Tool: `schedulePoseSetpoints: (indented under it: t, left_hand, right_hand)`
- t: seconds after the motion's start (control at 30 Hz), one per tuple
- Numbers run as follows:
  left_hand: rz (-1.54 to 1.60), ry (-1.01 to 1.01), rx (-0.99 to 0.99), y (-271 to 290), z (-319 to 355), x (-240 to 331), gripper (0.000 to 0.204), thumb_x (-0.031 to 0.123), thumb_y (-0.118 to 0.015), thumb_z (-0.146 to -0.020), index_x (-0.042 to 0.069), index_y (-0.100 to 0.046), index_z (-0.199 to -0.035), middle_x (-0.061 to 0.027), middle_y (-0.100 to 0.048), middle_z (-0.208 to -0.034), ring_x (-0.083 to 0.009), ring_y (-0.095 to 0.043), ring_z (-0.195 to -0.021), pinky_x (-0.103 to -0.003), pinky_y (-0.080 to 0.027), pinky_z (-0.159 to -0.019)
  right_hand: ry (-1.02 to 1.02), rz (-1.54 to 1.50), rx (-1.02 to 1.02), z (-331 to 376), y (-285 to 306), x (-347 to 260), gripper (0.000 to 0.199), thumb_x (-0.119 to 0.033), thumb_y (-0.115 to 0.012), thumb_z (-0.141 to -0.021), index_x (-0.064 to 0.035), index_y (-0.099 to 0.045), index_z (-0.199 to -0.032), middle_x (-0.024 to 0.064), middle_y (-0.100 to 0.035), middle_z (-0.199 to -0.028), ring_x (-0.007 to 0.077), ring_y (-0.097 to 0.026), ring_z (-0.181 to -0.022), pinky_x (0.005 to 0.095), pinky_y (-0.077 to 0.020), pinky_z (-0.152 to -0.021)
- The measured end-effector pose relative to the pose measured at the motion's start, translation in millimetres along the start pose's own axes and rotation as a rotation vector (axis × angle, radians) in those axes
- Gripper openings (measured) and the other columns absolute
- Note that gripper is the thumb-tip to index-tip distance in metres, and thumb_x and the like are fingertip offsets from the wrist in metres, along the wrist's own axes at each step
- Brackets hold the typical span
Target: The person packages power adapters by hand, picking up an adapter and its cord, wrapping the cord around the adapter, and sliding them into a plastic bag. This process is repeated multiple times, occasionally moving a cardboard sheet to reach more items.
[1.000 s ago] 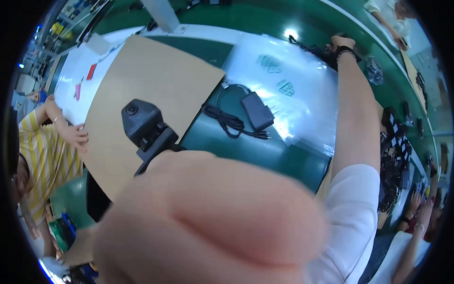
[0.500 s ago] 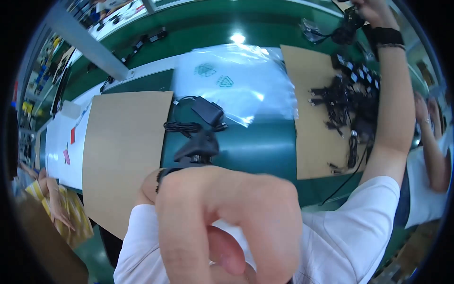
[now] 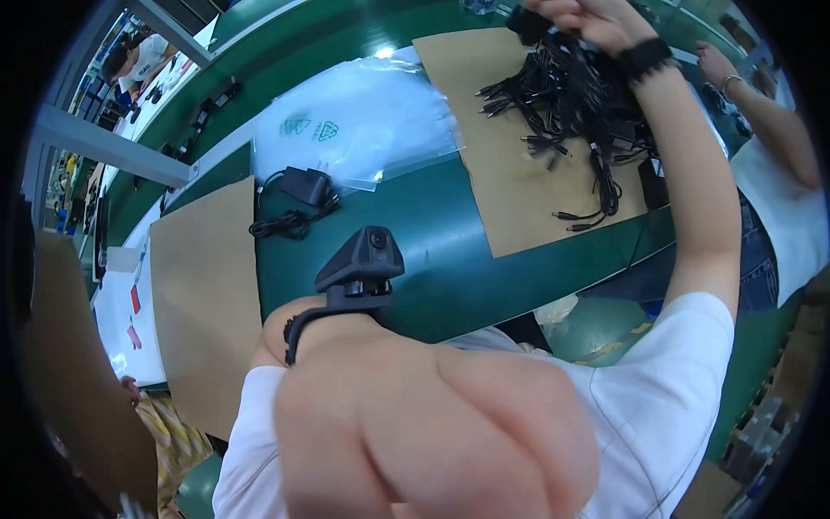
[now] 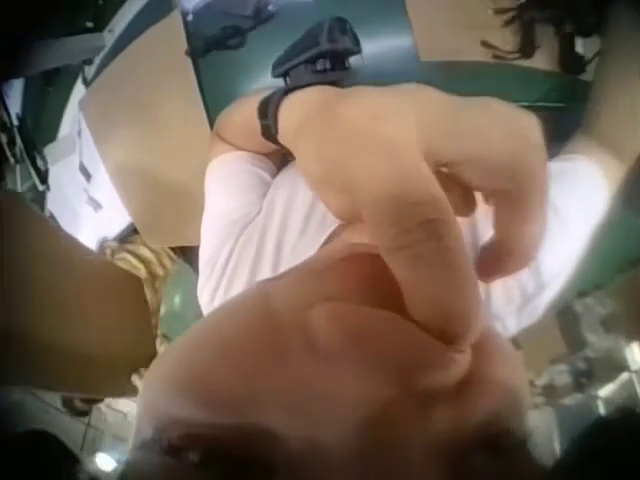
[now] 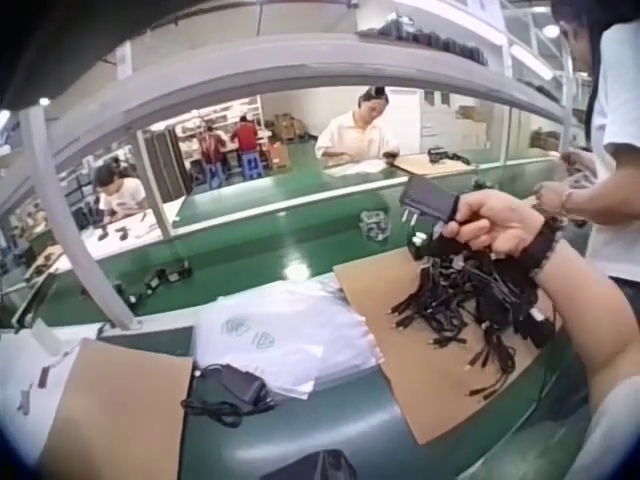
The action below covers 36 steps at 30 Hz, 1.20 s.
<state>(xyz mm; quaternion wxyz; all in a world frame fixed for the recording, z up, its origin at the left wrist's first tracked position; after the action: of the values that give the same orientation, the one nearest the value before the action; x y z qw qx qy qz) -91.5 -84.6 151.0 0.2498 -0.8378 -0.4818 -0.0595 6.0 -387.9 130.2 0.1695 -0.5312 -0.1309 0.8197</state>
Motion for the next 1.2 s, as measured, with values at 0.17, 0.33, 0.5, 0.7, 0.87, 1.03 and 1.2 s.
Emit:
schedulePoseSetpoints:
  t: [0.17,0.33,0.5,0.7,0.87,1.03,1.2]
  left_hand:
    - [-0.24,-0.064,0.056,5.1,-7.7,-3.4,0.016,0.006,-0.051,-0.085,0.006,-0.067,-0.089,-0.0167,-0.054,-0.098,-0.0187,-0.05,-0.072,-0.027,-0.039,-0.062]
    - [-0.452,-0.148,0.077,15.1,-10.1,11.0,0.015,0.006,-0.053,-0.083,0.007,-0.066,-0.089,-0.0154,-0.057,-0.094,-0.0183,-0.05,-0.069,-0.028,-0.038,-0.06]
    - [-0.699,-0.225,-0.003,28.3,-7.9,27.4,0.014,0.006,-0.055,-0.081,0.008,-0.066,-0.09,-0.014,-0.06,-0.089,-0.0179,-0.051,-0.066,-0.028,-0.037,-0.057]
    - [-1.167,-0.264,-0.229,47.9,-0.2,43.2,0.014,0.005,-0.057,-0.078,0.009,-0.065,-0.09,-0.0124,-0.063,-0.083,-0.0175,-0.051,-0.063,-0.029,-0.036,-0.055]
    - [-1.373,-0.05,-0.019,47.7,9.8,53.4,0.012,0.003,-0.059,-0.077,0.007,-0.067,-0.084,-0.0121,-0.063,-0.083,-0.017,-0.05,-0.061,-0.029,-0.035,-0.054]
    - [-1.616,-0.229,0.08,27.0,0.8,28.1,0.017,0.007,-0.057,-0.072,0.004,-0.066,-0.086,-0.0084,-0.056,-0.076,-0.0167,-0.046,-0.058,-0.027,-0.033,-0.05]
    - [-1.655,-0.222,-0.073,-6.5,-18.3,23.1,0.02,0.021,-0.053,-0.072,0.004,-0.06,-0.08,-0.0059,-0.048,-0.069,-0.0193,-0.046,-0.06,-0.03,-0.033,-0.055]
  right_hand:
    - [-0.037,-0.135,-0.092,-131.6,21.6,-1.6,0.009,-0.004,-0.045,-0.081,0.0044,-0.044,-0.082,0.0115,-0.052,-0.08,0.0082,-0.039,-0.042,0.019,-0.0329,-0.035]
    - [0.014,-0.228,-0.008,-195.8,89.8,26.8,0.013,-0.004,-0.041,-0.088,0.0073,-0.044,-0.094,0.0007,-0.038,-0.067,0.0029,-0.032,-0.045,0.0162,-0.0232,-0.035]
    - [0.011,0.171,0.445,-152.1,89.0,47.4,0.013,-0.005,-0.039,-0.088,0.0037,-0.049,-0.091,0.0054,-0.05,-0.066,0.0047,-0.04,-0.041,0.0168,-0.0301,-0.03]
    - [-0.06,0.722,0.548,-140.6,75.6,47.6,0.019,-0.008,-0.043,-0.084,-0.0061,-0.056,-0.098,0.0067,-0.057,-0.065,0.0138,-0.053,-0.045,0.033,-0.0487,-0.049]
    - [0.163,1.894,0.493,-141.9,94.1,15.0,0.018,-0.014,-0.06,-0.072,0.0015,-0.062,-0.081,0.0194,-0.062,-0.075,0.0284,-0.062,-0.064,0.0363,-0.05,-0.06]
    - [0.57,1.965,0.424,-156.2,16.0,26.0,0.046,-0.028,-0.061,-0.075,-0.0012,-0.056,-0.112,0.021,-0.061,-0.1,0.0354,-0.057,-0.095,0.0404,-0.0453,-0.085]
    - [0.648,1.862,0.358,-188.3,90.7,34.3,0.034,-0.028,-0.059,-0.08,-0.009,-0.054,-0.107,0.021,-0.062,-0.093,0.0362,-0.059,-0.088,0.0437,-0.0466,-0.076]
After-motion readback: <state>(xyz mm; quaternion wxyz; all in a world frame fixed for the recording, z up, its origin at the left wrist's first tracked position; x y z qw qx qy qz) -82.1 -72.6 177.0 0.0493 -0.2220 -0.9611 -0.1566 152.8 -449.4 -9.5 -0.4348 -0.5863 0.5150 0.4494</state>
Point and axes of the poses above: each hand's wrist, its own z-axis away from the middle knuckle, its own y-axis out of the back of the hand, x = y × z, the point moved 3 cm from there along -z, towards the middle knuckle
